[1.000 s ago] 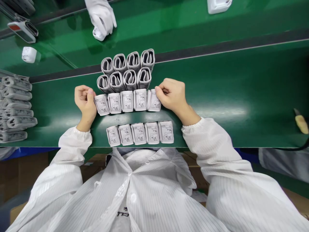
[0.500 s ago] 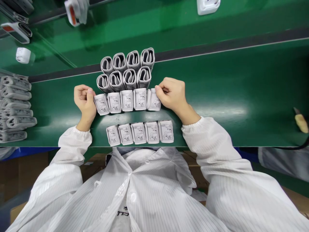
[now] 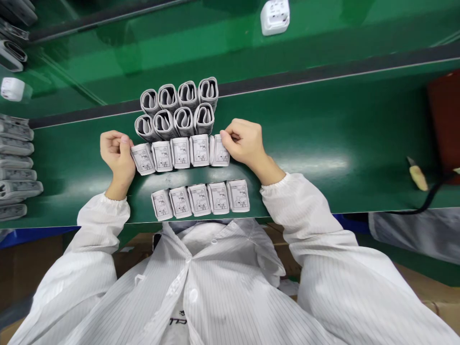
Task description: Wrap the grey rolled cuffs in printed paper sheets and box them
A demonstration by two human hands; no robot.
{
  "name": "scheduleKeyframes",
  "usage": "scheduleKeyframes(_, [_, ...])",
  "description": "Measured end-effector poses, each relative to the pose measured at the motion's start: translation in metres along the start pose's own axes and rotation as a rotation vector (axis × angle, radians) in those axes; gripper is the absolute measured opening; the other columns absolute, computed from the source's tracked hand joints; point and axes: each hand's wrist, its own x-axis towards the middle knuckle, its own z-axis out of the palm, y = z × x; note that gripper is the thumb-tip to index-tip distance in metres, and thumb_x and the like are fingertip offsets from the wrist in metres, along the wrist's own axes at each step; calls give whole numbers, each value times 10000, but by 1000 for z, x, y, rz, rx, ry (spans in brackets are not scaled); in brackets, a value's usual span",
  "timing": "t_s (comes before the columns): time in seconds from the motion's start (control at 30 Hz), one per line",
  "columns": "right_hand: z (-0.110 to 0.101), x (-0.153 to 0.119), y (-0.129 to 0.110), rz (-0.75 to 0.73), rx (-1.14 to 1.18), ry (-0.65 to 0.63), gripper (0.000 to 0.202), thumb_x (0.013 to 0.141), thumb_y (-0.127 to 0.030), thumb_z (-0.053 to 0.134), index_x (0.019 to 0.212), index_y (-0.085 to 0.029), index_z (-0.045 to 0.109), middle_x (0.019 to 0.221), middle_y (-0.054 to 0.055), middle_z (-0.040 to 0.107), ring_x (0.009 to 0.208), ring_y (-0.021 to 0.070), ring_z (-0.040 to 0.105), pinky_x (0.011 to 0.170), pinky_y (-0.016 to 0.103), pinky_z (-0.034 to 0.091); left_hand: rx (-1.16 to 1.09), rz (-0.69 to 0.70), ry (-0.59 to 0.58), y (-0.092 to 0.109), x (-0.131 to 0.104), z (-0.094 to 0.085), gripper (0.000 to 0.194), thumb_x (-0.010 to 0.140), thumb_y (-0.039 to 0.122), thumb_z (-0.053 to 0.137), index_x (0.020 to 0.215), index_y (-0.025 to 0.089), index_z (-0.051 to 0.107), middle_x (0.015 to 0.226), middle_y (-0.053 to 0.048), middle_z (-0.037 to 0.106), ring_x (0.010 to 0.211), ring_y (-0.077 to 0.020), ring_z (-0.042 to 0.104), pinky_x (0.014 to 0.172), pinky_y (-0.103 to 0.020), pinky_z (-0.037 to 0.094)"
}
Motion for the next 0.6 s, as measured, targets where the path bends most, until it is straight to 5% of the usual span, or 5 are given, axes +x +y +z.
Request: scheduleKeyframes(0.6, [2, -1, 4, -35, 26, 22, 619, 1111, -720, 525, 693, -281, 401, 632, 4, 401, 627, 212, 427, 664, 425, 365, -24, 0, 7, 0, 2, -1, 504, 1042, 735, 727, 1040, 251, 588, 799, 53, 545, 655, -97, 557, 675, -281, 462])
